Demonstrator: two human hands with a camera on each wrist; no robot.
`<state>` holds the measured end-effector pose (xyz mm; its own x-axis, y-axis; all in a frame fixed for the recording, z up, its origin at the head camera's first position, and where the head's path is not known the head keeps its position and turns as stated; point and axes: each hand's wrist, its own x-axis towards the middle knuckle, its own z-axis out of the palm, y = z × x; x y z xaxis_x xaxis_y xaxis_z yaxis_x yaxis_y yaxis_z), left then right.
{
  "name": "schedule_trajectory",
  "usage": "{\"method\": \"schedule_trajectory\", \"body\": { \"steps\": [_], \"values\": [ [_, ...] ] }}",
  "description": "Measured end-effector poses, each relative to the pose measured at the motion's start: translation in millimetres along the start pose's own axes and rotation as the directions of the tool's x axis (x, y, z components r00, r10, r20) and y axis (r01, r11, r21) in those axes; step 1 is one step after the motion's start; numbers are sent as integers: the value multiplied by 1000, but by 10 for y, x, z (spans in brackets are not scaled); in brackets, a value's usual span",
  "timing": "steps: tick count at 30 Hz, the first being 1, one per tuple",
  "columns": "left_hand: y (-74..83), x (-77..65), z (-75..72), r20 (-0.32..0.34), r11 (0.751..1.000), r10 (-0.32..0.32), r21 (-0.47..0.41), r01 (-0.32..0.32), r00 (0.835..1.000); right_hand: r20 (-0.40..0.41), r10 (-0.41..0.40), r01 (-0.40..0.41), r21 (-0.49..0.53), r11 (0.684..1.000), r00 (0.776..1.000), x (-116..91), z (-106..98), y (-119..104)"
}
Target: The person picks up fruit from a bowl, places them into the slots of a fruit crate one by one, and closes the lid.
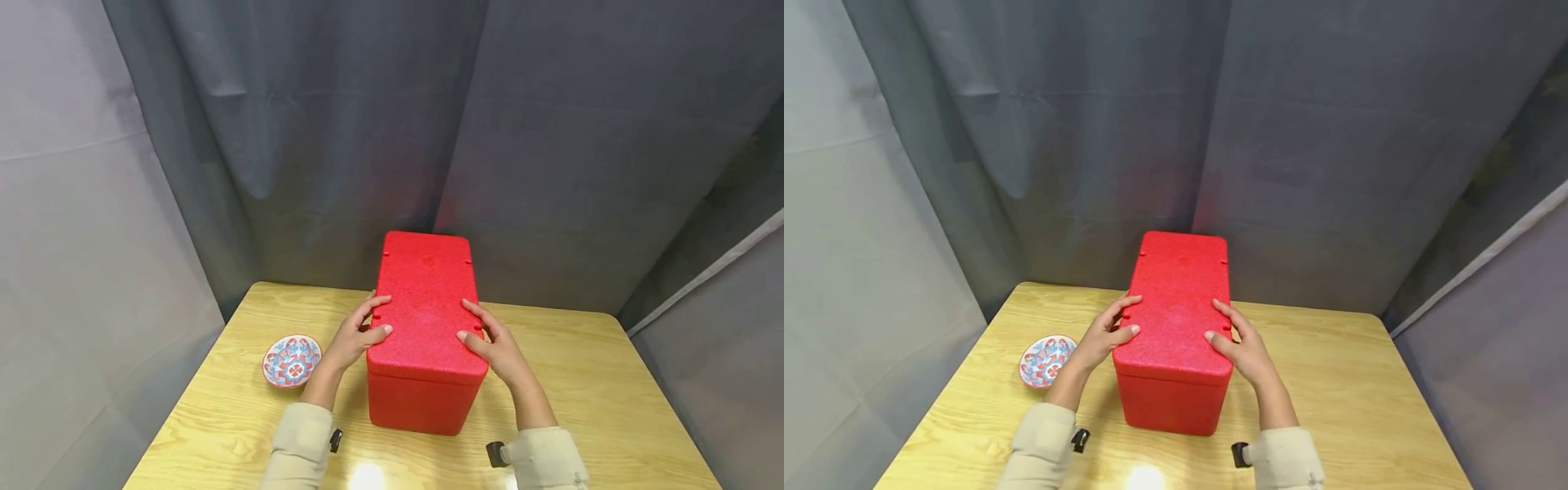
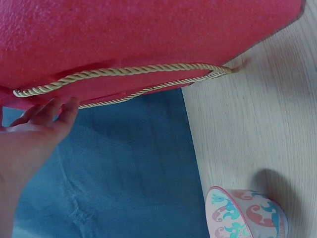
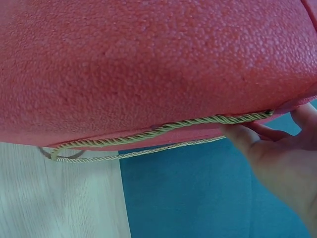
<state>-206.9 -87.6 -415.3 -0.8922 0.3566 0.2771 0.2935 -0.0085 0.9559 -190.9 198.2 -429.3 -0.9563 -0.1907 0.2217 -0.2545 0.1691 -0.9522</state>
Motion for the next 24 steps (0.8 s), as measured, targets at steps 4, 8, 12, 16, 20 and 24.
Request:
{"method": "schedule_trajectory", "body": {
  "steps": [4, 8, 12, 16, 20, 24],
  "values": [
    [-24, -23, 13, 1, 1000, 15, -4, -15, 1000, 2, 0, 0, 1, 1000, 1000, -23, -4, 4],
    [-28, -53, 13, -16, 1000, 24, -8, -24, 1000, 13, 14, -14, -10, 1000, 1000, -32, -2, 2],
    [-8, -52, 12, -19, 1000, 18, 11, -18, 1000, 9, 27, -27, -36, 999, 1000, -28, -13, -1],
    [26, -46, -8, 2, 997, -12, 70, 11, 1000, 27, 57, -56, -50, 997, 998, -26, -41, -13],
    [67, -1, -59, 50, 993, -35, 117, 29, 998, 68, 108, -106, -36, 994, 992, 0, -92, -58],
    [54, 149, -123, 87, 991, -30, 135, 18, 996, 81, 132, -130, -30, 991, 988, 127, -144, -238]
  ]
}}
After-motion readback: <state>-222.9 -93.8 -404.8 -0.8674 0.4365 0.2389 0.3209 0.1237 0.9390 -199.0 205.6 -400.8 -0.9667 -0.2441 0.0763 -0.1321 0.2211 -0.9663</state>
